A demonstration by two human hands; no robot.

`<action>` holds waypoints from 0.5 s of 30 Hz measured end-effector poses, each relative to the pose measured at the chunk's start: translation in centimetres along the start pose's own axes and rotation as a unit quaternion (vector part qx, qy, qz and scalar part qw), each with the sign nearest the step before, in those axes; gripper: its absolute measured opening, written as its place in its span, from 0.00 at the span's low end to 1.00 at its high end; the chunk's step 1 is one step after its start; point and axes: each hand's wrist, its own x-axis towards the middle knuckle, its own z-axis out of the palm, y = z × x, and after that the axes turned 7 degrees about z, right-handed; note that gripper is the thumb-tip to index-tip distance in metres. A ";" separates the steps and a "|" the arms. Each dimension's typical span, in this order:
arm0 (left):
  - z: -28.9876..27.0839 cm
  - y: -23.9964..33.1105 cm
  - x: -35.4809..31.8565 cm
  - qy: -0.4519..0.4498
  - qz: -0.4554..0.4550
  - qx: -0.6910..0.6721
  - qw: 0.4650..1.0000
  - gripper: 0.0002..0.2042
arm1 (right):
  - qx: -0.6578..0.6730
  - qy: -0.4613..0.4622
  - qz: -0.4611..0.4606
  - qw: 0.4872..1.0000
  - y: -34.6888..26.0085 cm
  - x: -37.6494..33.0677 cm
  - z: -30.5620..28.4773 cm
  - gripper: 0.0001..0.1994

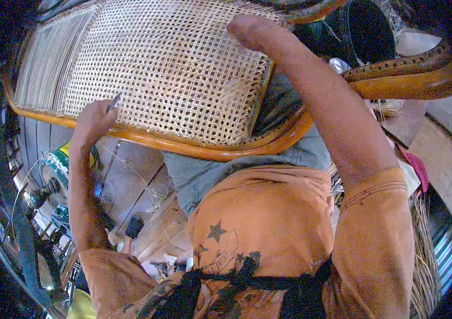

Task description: Weaving rattan strands into a furniture frame to create a seat.

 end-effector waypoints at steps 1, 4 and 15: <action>0.1 -0.2 -0.8 0.009 -0.011 -0.023 1.000 0.15 | 0.043 -0.028 0.007 0.999 0.0 0.0 -0.4 0.03; 0.2 -0.5 -2.4 0.036 -0.031 -0.035 0.998 0.15 | 0.078 -0.079 0.047 0.993 0.0 0.2 -0.1 0.04; -0.3 -1.5 -7.7 0.059 -0.050 -0.082 0.994 0.13 | 0.045 -0.112 0.052 0.991 -0.6 1.4 -1.2 0.06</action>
